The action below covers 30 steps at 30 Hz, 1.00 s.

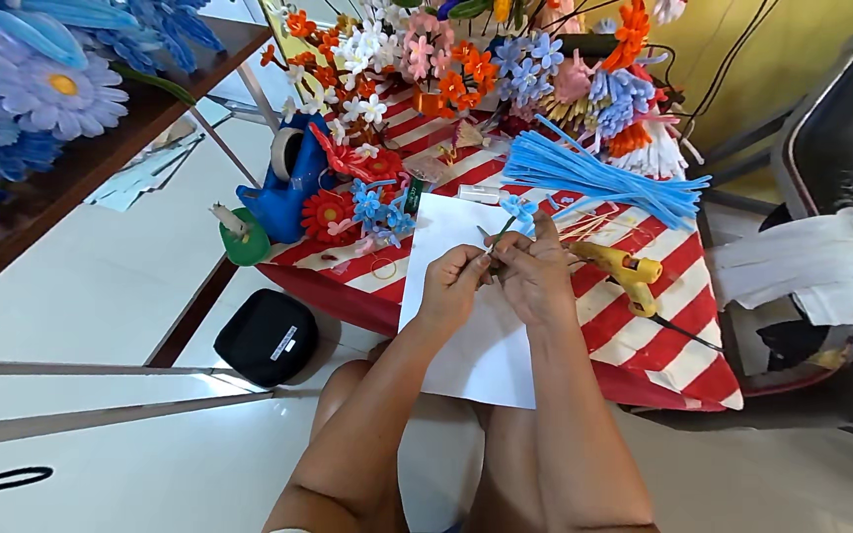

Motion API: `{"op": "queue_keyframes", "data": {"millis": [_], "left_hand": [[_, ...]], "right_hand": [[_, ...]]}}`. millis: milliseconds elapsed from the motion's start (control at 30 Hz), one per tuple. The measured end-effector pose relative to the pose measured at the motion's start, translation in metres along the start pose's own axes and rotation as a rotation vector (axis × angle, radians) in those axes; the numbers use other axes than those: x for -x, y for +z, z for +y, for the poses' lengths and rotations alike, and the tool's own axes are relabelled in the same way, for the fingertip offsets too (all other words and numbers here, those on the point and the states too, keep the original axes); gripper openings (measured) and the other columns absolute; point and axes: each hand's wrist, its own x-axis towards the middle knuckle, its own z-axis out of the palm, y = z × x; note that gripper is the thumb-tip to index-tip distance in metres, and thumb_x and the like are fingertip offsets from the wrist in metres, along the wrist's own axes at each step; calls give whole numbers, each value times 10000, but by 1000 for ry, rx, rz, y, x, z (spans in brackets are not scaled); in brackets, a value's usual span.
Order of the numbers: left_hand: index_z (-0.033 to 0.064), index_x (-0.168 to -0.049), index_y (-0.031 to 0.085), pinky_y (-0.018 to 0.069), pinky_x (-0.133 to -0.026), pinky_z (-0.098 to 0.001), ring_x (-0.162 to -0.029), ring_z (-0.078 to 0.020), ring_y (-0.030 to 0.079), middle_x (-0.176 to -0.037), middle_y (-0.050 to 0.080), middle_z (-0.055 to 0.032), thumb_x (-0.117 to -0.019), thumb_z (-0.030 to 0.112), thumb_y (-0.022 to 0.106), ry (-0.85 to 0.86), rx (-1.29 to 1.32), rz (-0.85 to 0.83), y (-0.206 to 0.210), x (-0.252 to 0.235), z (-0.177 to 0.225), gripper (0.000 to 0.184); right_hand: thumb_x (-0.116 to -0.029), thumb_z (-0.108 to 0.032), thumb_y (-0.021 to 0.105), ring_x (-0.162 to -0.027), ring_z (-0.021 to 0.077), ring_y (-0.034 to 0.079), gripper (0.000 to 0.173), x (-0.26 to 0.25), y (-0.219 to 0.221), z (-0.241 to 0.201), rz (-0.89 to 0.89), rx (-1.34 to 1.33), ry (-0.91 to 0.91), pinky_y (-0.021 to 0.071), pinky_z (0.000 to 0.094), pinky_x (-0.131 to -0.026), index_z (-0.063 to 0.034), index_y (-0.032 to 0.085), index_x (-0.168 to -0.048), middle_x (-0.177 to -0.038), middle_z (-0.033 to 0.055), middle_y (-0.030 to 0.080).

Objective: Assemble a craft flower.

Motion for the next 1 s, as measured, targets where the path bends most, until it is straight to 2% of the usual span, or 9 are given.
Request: {"op": "queue_keyframes", "data": {"millis": [200,333,600,667,700,767,800,900,1000], "left_hand": [[21,-914,636,460,-612,-138,-634,39,545,-718,621,75,-1042,21,476,-5,-63,-54,-5,-2,-1,204],[15,-905,632,471,-631,-155,-645,31,548,-718,607,73,-1044,30,472,13,-80,-52,-3,-2,-4,212],[29,-892,638,462,-609,-146,-624,34,546,-706,620,74,-1042,28,471,-22,-69,-54,-7,-3,-3,225],[-1,-943,647,502,-645,-169,-667,7,583,-766,647,33,-1034,35,511,-67,-111,-49,-8,-4,1,167],[-17,-1015,631,533,-700,-199,-732,-17,612,-838,649,5,-1017,38,538,-89,-135,-48,-9,-5,4,109],[-4,-1199,515,562,-829,-275,-913,-76,632,-1023,598,-35,-957,42,564,-124,-124,-56,-13,-7,9,251],[29,-1219,500,556,-858,-298,-959,-88,630,-1060,592,-26,-927,58,570,-137,-89,-34,-16,-9,8,301],[99,-1097,619,557,-839,-282,-915,-73,639,-1000,647,24,-931,83,612,-125,26,14,-23,-12,8,167],[111,-949,655,560,-763,-247,-798,-51,638,-878,660,37,-947,17,625,-48,85,61,-24,-14,9,99]], "right_hand": [[-895,145,549,-749,114,717,650,-3,-4,2,-59,39,-15,612,287,-737,-170,362,-1432,-819,-9,704],[-881,128,581,-729,101,696,623,-3,-6,4,-77,80,-56,602,280,-707,-174,385,-1389,-824,-24,687],[-884,131,596,-740,102,698,608,-4,-5,6,-67,89,-41,603,287,-735,-162,391,-1376,-811,-17,684],[-867,149,612,-752,103,696,617,-4,-5,8,-41,117,-88,603,288,-740,-155,402,-1360,-833,-12,681],[-853,157,622,-750,101,693,628,-4,-5,9,-24,145,-117,603,288,-740,-149,404,-1357,-837,-11,680],[-828,168,652,-731,96,691,669,-4,-4,10,-9,215,-154,603,280,-725,-134,385,-1362,-829,-7,684],[-822,170,664,-725,91,690,695,-3,-1,9,-13,262,-161,602,272,-716,-121,362,-1376,-826,-9,683],[-805,166,680,-701,84,680,727,2,9,11,-36,370,-139,591,263,-699,-76,328,-1393,-795,-1,680],[-812,133,716,-698,83,679,726,5,18,13,-47,435,-131,582,249,-694,-52,338,-1403,-787,21,688]]}}
